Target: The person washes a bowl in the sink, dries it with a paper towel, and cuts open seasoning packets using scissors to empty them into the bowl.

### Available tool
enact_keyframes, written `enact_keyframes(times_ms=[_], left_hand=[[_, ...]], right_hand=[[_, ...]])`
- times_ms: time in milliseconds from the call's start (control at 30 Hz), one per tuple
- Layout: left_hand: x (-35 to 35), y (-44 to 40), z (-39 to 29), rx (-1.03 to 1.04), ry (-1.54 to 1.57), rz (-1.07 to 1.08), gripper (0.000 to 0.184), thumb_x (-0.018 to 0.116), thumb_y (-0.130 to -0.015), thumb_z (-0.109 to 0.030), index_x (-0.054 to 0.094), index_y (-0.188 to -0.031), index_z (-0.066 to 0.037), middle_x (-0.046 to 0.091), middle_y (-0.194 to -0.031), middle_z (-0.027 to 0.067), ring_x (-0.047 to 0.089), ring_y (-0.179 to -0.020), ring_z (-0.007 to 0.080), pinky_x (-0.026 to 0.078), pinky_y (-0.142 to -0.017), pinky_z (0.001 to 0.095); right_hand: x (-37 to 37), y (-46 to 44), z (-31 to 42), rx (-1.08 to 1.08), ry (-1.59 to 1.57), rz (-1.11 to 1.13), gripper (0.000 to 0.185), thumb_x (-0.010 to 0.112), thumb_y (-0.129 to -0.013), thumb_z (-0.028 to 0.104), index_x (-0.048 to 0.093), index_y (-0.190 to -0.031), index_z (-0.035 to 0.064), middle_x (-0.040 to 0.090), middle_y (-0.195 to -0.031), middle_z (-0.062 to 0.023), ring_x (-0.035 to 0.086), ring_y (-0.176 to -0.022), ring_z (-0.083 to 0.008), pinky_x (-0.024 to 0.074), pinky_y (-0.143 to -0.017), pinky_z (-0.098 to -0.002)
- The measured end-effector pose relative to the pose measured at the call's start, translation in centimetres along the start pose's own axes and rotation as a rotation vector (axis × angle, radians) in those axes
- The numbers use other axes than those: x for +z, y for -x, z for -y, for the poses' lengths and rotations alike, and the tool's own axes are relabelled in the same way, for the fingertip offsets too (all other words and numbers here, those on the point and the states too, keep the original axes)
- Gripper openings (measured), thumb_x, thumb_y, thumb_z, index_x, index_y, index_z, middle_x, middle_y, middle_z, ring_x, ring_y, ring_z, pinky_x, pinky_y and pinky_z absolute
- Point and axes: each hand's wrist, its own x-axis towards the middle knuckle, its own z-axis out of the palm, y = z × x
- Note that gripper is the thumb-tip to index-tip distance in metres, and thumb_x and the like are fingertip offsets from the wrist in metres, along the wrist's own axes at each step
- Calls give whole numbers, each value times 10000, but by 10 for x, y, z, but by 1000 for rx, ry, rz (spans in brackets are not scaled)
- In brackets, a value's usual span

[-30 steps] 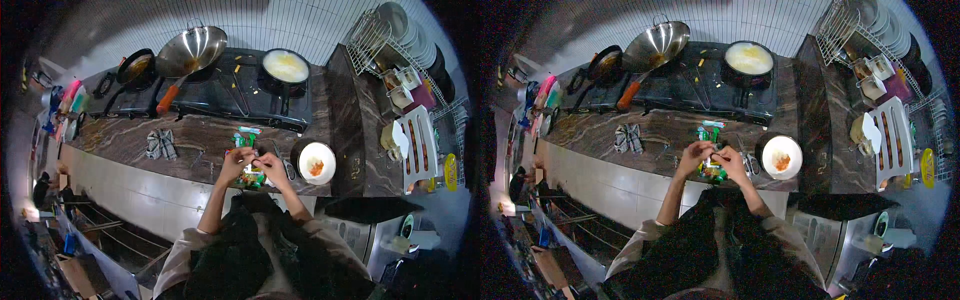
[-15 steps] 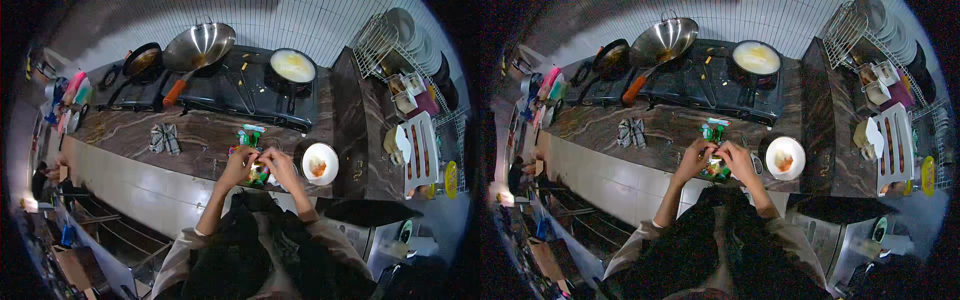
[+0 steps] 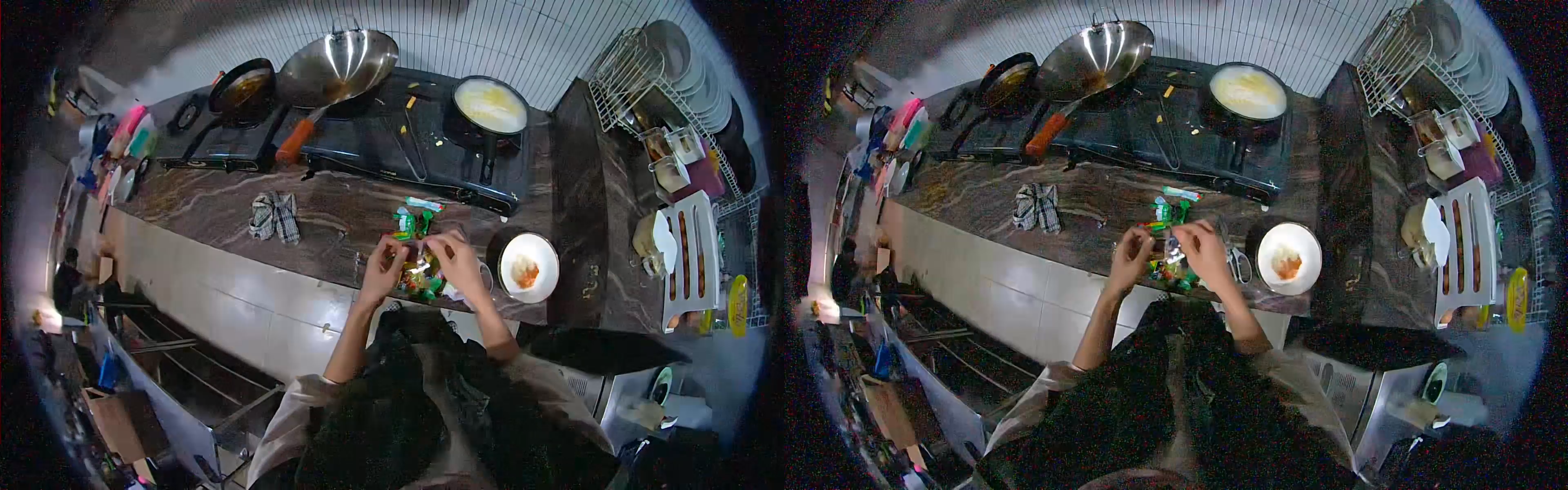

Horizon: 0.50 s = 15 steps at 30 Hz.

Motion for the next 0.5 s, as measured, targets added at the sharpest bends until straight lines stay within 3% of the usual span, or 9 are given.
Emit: enact_keyframes(times_ms=[167,267,333,433,500], left_hand=[[-11,4,14,-43,-21,-179,109,553,-892,-154,509,-919,-58,527,-789,-24,497,-699,60,420,-617,217],[-6,7,8,-134,37,-247,116,569,-883,-157,506,-919,-66,499,-756,-31,483,-668,57,410,-617,212],[1,8,0,-255,204,-286,104,572,-880,-146,499,-887,-73,466,-727,-44,482,-665,50,409,-613,199],[2,9,11,-238,249,-193,119,557,-892,-159,527,-961,-67,524,-803,-38,504,-728,52,420,-643,209],[4,9,16,-227,270,-146,143,549,-898,-165,541,-998,-63,552,-841,-35,514,-759,54,425,-658,214]], right_hand=[[33,18,-109,-2,468,200,125,637,-766,137,619,-787,15,607,-811,-142,583,-854,-305,464,-682,-374],[54,32,-116,-227,747,-104,191,659,-770,190,591,-857,34,580,-921,-166,591,-746,-323,477,-658,-437],[51,29,-113,-150,716,-47,227,665,-757,174,578,-902,24,579,-919,-176,585,-791,-320,476,-685,-419],[39,26,-110,18,651,56,324,677,-730,143,553,-994,3,576,-917,-196,575,-881,-314,474,-740,-383],[20,20,-105,175,160,97,321,680,-750,154,549,-997,-3,573,-941,-169,579,-852,-245,476,-718,-336]])
